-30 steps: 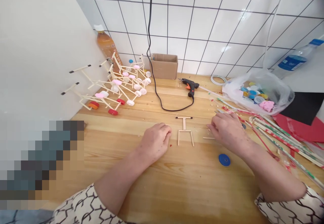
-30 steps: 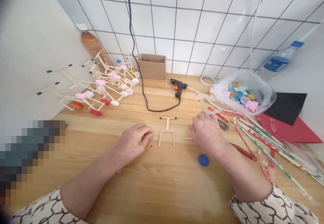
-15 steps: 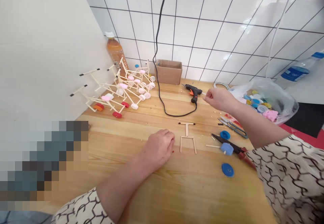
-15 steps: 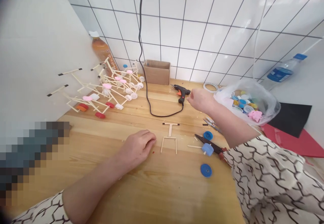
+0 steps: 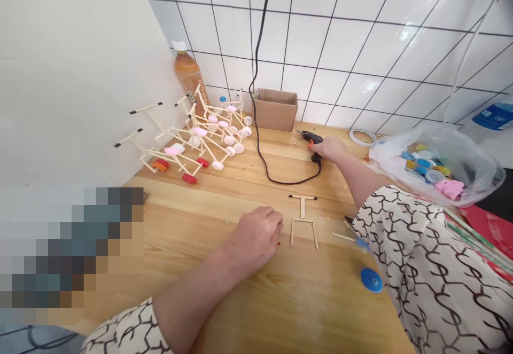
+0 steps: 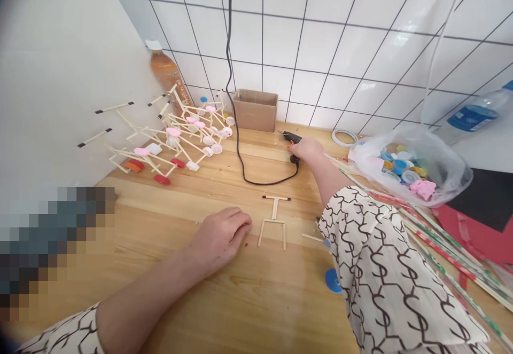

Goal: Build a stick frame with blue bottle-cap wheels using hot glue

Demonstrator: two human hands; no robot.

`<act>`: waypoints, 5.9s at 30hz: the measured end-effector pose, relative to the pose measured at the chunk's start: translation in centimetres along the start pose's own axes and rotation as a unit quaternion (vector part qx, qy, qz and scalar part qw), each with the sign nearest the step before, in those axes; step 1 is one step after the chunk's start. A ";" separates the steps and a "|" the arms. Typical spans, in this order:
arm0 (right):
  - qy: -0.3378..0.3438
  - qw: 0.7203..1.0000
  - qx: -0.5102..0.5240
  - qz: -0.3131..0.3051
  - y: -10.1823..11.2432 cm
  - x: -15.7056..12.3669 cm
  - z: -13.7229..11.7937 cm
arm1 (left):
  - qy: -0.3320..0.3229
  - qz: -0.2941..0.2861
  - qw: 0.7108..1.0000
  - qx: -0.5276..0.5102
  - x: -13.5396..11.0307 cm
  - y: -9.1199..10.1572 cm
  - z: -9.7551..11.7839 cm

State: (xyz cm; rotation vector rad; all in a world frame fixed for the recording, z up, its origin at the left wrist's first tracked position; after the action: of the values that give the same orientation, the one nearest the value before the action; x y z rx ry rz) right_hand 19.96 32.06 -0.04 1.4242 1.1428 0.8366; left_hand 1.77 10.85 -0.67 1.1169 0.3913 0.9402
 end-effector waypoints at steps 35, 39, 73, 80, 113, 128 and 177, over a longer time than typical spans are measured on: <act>0.113 0.893 0.282 0.332 19.0 -12.6 5.3 | -0.032 -0.016 0.998 -0.043 -0.6 -0.7 2.1; 0.168 0.851 0.457 0.198 16.7 -13.2 7.3 | -0.026 -0.019 0.998 -0.047 -0.6 -0.6 2.1; 0.131 0.911 0.358 -0.155 2.5 -17.9 7.1 | -0.025 -0.039 0.997 -0.054 -0.9 -1.4 2.2; 0.101 0.932 0.309 -0.163 1.6 -18.8 7.5 | -0.030 -0.044 0.997 -0.057 -0.9 -1.6 2.1; 0.120 0.918 0.325 -0.195 0.3 -19.5 7.4 | -0.030 -0.031 0.998 -0.046 -0.9 -1.5 2.2; 0.124 0.919 0.307 -0.215 -0.5 -19.4 7.7 | -0.030 -0.033 0.998 -0.048 -0.9 -1.5 2.2; 0.157 0.919 0.267 -0.245 0.0 -20.0 7.2 | -0.039 -0.029 0.998 -0.040 -0.9 -1.5 2.3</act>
State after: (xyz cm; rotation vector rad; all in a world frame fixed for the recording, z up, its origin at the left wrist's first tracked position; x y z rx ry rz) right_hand 20.90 10.83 0.52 1.3520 1.9885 0.4091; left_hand 3.56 8.62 -1.19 1.0602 0.3176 0.8518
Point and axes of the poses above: each hand's wrist, its own x-axis towards the middle knuckle, its own y-axis out of the back of the hand, z = x × y, the point moved 9 cm from there along x, towards the middle knuckle, and after that the axes turned 8 degrees about -y, right-handed, at the moved point
